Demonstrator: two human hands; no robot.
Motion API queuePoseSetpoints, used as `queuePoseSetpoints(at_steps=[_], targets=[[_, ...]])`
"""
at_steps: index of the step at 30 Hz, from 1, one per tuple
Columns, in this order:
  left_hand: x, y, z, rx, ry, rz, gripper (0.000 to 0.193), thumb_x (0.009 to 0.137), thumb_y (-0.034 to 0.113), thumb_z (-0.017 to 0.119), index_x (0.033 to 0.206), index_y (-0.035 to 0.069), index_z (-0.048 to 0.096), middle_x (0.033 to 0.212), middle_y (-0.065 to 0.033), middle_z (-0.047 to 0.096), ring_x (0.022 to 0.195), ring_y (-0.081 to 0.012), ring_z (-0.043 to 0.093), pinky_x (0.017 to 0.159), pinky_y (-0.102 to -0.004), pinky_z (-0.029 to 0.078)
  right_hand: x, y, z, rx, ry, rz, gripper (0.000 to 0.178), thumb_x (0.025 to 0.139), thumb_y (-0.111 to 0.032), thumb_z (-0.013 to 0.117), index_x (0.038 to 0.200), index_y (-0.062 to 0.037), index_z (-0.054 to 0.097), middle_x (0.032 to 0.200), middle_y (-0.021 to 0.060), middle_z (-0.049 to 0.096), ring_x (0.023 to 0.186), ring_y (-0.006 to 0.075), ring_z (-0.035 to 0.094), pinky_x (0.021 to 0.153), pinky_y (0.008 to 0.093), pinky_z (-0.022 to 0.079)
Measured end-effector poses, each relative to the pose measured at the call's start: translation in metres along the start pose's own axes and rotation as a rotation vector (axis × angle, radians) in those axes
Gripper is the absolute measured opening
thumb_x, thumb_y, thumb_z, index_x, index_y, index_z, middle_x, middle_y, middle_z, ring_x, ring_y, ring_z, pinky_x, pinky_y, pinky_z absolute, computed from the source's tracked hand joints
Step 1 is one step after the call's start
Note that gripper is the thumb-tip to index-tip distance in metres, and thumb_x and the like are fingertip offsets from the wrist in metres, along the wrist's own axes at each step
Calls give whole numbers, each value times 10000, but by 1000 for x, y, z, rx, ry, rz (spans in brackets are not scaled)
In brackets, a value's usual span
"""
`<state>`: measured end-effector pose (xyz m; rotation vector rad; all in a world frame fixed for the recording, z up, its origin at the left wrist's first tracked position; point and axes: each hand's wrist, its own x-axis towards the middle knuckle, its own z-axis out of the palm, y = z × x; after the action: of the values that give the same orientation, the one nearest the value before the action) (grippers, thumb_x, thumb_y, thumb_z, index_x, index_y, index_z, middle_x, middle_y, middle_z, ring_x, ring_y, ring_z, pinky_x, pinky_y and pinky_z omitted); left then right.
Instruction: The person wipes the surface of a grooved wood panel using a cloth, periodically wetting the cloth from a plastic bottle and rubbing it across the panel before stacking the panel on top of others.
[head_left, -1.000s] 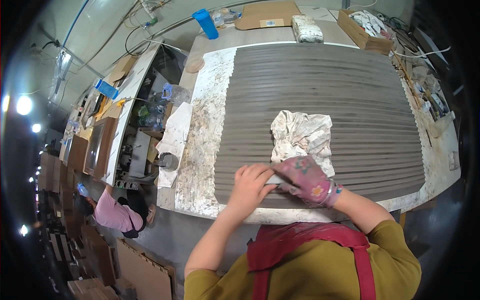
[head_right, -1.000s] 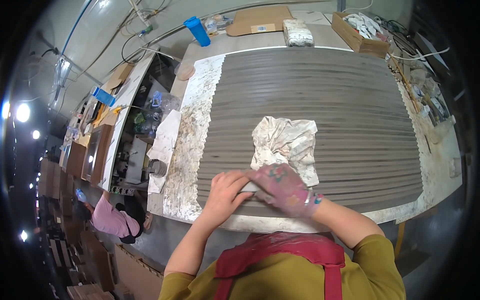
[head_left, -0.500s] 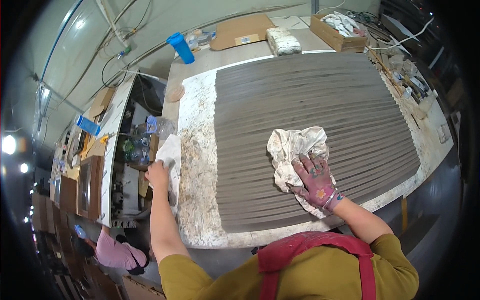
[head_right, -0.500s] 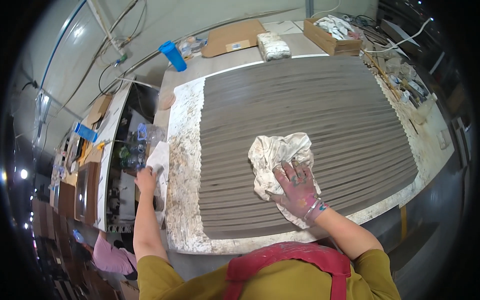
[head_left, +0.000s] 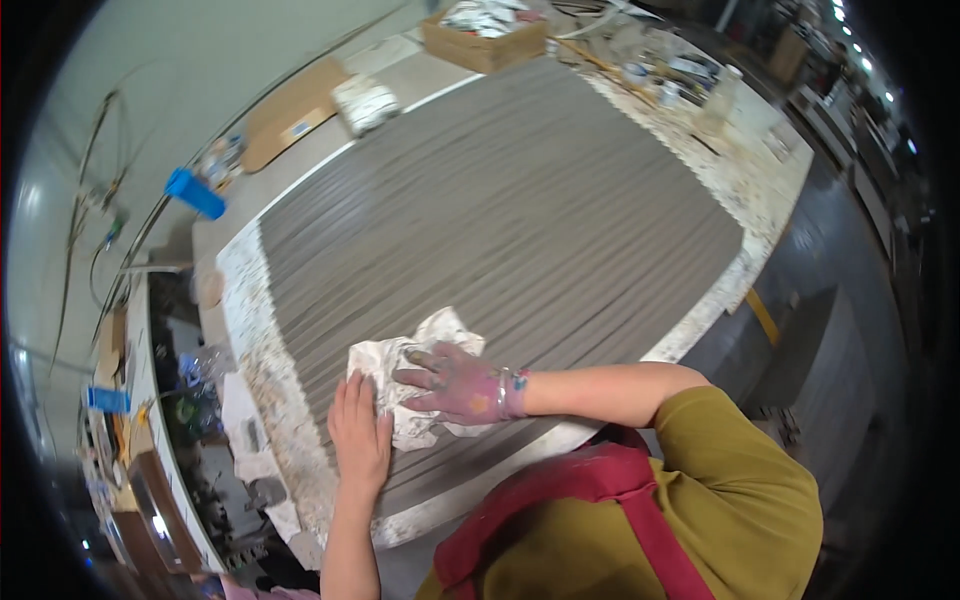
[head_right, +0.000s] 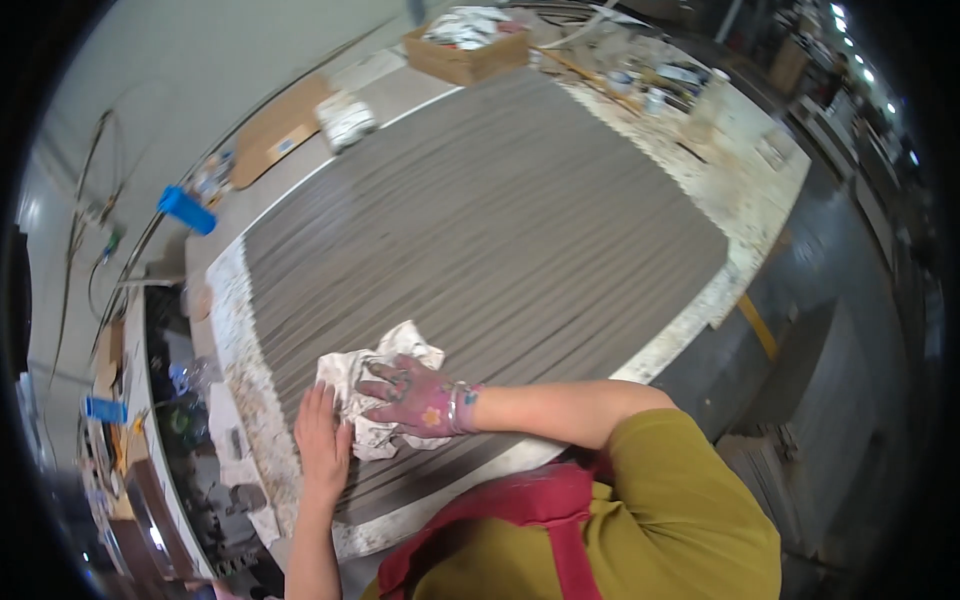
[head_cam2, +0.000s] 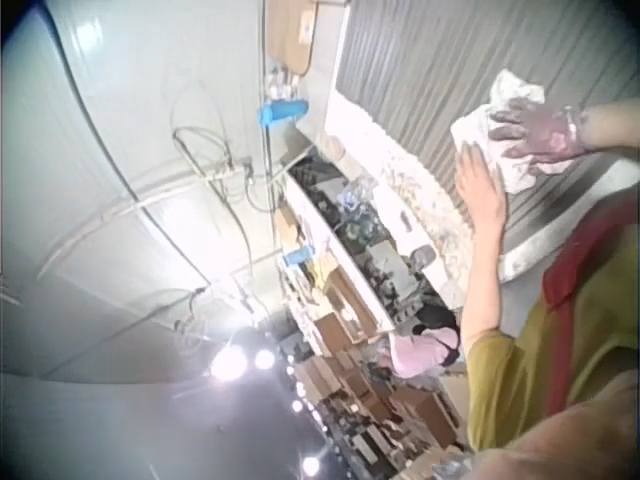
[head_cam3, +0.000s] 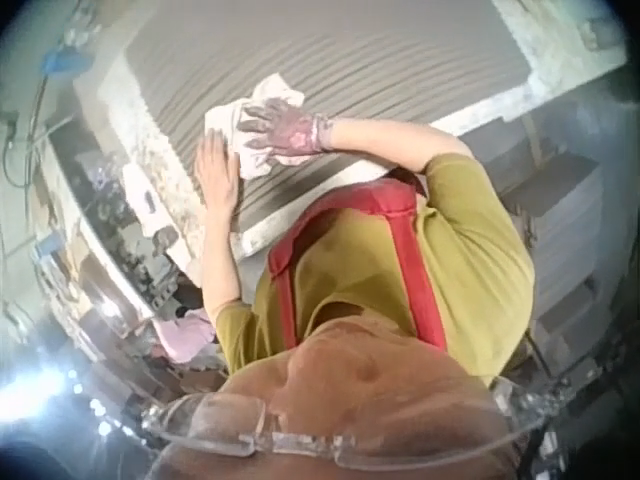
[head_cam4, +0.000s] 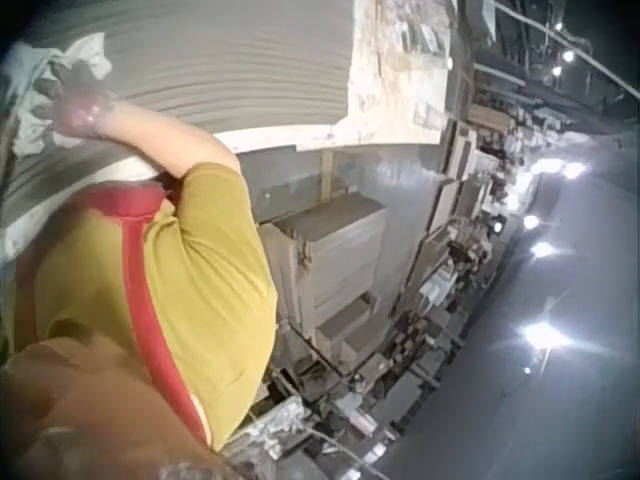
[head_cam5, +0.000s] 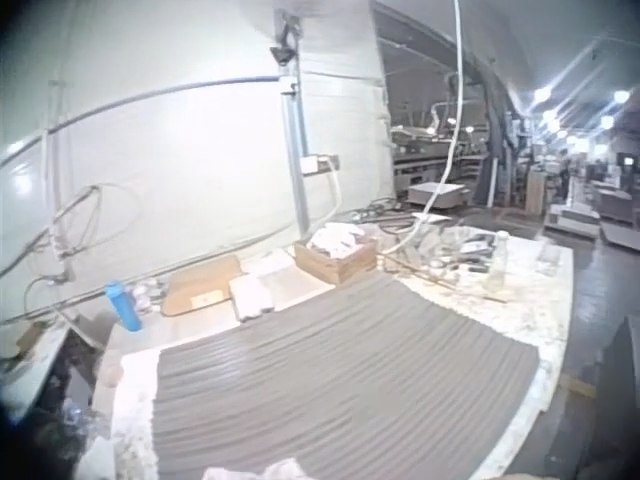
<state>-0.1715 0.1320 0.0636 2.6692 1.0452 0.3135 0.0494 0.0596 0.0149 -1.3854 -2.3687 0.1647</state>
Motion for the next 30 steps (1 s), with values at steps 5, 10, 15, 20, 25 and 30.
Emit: queuePoseSetpoints(at_steps=[5,10,15,20,25,30], targets=[[-16,14,27,130,-216,-87,634,840,225,588,1391,15,356,1501,-161,270,1393,-369,206,1110,-520,155,-128,121,-58,-74,6,133,537,865,-290,577,1378,-229,433,1399,67,444,1272,278,437,1075,431,320],[-5,71,35,97,-118,-23,749,813,355,626,1415,31,320,1506,-184,258,1396,-374,208,1113,-546,134,-290,264,-200,140,238,1222,347,895,-153,462,1218,-48,532,1064,192,625,943,311,635,805,410,505],[22,183,82,194,-277,205,815,734,514,675,1375,87,408,1483,-132,318,1355,-358,291,1081,-559,202,-266,224,-207,-279,131,905,409,791,-93,554,1197,-64,524,1007,193,627,885,376,620,753,458,506],[19,180,107,248,-175,209,746,770,620,571,1285,83,506,1400,-133,440,1282,-359,394,1052,-542,257,-303,169,-157,-186,103,78,410,801,-259,598,1191,-134,578,1285,69,549,1172,257,523,1002,411,403],[15,181,110,261,-183,193,763,777,656,537,1280,83,505,1401,-134,439,1275,-367,397,1049,-542,255,-434,300,-229,-238,187,684,334,809,-92,530,1138,-86,587,1003,165,614,930,331,591,806,384,492],[19,179,110,306,-185,221,763,773,662,537,1261,76,523,1394,-149,443,1265,-376,402,1042,-540,260,-376,303,-220,-222,501,847,173,841,-85,550,1006,-57,594,878,158,608,633,343,591,595,421,519]])
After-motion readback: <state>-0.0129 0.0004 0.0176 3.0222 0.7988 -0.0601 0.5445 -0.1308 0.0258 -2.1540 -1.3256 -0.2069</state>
